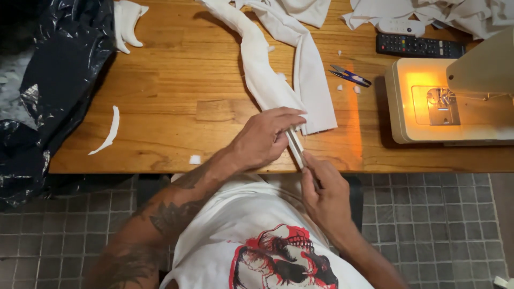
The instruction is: The person manipulates a white fabric tube, folding and shaping it by hand on a wooden table. They then reach into a black trash bag to retrieve white fluffy stuffing material and insert it into the fabric tube to fill it out.
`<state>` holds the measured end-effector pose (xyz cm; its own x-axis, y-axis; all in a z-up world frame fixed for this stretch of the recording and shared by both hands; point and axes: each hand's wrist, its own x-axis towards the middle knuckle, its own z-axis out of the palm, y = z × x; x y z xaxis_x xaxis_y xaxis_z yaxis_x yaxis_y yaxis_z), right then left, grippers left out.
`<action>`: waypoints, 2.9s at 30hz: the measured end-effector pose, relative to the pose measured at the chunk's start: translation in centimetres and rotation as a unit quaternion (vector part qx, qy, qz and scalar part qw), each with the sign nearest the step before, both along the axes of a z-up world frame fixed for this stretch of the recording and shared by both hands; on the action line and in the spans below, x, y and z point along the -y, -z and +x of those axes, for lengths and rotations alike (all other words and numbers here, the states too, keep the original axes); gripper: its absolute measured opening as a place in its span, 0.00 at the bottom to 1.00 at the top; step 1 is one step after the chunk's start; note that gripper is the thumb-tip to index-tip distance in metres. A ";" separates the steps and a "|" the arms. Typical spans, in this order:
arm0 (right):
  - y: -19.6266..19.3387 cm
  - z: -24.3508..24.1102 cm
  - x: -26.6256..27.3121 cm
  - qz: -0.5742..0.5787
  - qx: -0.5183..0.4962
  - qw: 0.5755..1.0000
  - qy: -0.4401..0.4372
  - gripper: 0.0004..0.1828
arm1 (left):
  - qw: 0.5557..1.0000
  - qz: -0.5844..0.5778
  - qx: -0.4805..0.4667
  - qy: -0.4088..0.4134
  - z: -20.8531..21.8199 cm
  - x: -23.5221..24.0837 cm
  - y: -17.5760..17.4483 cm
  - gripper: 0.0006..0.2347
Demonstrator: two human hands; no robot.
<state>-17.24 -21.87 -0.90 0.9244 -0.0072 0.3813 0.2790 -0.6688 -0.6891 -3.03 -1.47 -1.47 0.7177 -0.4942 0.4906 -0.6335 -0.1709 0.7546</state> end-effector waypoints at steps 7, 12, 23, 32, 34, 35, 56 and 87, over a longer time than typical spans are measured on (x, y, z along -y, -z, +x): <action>-0.3 0.5 0.2 0.022 -0.006 1.000 0.000 0.20 | 0.998 -0.036 -0.052 0.009 0.0 -1.1 1.0 0.22; -3.4 -1.7 0.5 0.031 -0.133 0.991 0.017 0.18 | 0.947 0.117 0.042 -0.295 -0.2 -1.5 0.3 0.33; -3.9 -6.2 3.7 0.031 -0.143 0.989 0.007 0.19 | 0.935 0.146 -0.030 -0.322 -0.8 -3.0 -0.1 0.27; -1.1 -5.2 1.2 0.093 -0.135 0.986 0.009 0.18 | 0.881 0.266 0.174 -0.350 -0.5 -2.3 2.7 0.35; -0.8 -4.7 0.8 0.100 -0.133 0.986 0.005 0.19 | 0.879 0.272 0.205 -0.334 -0.1 -2.4 3.5 0.28; -0.7 -4.3 0.7 0.097 -0.126 0.987 0.000 0.18 | 0.925 0.254 0.126 -0.255 0.1 -2.6 3.7 0.32; -1.9 -0.8 3.1 0.037 -0.074 0.995 -0.061 0.16 | 0.894 0.326 0.271 -0.149 4.6 -5.1 -1.0 0.34; -1.1 -0.5 2.9 -0.062 -0.013 0.994 -0.088 0.25 | 0.907 0.388 0.153 -0.051 5.3 -3.1 -2.2 0.38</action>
<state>-17.69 -24.79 0.21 0.9166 0.2007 0.3458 0.3826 -0.6915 -0.6127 2.28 1.63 0.68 0.6676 -0.7152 0.2068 -0.7445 -0.6447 0.1735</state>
